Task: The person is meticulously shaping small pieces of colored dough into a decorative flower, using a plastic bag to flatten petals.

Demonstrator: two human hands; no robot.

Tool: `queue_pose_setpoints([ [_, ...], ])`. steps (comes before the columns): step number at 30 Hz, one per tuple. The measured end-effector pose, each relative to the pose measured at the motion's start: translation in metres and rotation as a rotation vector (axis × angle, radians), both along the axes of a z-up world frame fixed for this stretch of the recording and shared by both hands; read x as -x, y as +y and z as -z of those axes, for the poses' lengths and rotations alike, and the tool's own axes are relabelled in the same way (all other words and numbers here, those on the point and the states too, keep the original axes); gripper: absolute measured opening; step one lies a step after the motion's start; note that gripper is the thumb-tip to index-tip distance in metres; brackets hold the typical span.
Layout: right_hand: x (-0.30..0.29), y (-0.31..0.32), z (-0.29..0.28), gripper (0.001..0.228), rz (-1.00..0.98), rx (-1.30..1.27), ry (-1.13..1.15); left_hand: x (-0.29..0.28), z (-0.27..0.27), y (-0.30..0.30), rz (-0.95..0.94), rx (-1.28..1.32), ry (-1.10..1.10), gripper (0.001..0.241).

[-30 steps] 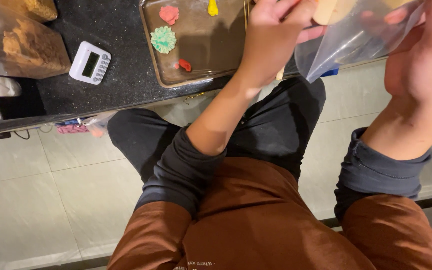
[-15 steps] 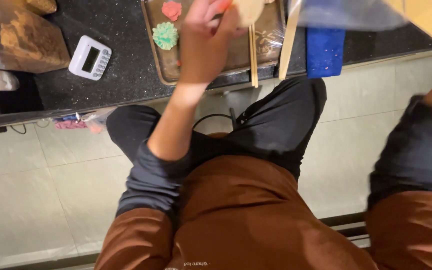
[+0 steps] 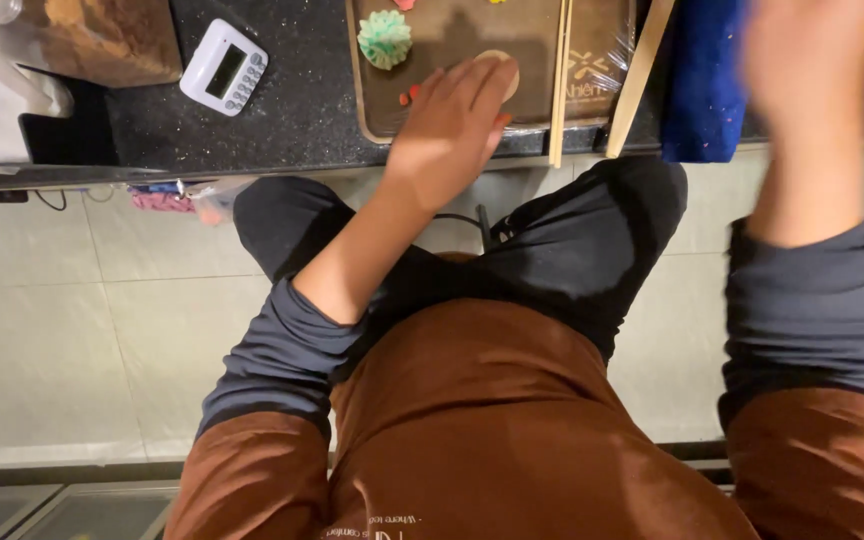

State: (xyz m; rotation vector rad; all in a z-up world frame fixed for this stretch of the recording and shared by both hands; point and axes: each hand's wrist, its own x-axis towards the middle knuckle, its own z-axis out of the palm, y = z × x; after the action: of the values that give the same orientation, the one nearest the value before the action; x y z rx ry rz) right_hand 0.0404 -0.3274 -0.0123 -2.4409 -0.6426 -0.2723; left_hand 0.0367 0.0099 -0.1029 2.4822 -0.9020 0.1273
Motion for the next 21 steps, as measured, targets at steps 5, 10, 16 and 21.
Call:
queue_pose_setpoints([
  [5, 0.004, 0.107, 0.006, 0.016, -0.032, 0.063, 0.059, 0.000, -0.039, 0.043, -0.140, 0.320, 0.057, 0.041],
  [10, -0.002, 0.167, 0.022, 0.011, -0.132, 0.015, 0.158, 0.033, -0.074, 0.086, -0.423, 0.438, 0.086, 0.027],
  [16, -0.020, 0.209, 0.054, 0.043, -0.164, 0.258, 0.093, 0.036, -0.049, 0.096, -0.501, 0.344, 0.176, 0.020],
  [21, -0.022, 0.209, 0.049, 0.014, -0.174, 0.262, 0.160, 0.014, -0.007, 0.071, -0.504, 0.066, -0.297, 0.011],
])
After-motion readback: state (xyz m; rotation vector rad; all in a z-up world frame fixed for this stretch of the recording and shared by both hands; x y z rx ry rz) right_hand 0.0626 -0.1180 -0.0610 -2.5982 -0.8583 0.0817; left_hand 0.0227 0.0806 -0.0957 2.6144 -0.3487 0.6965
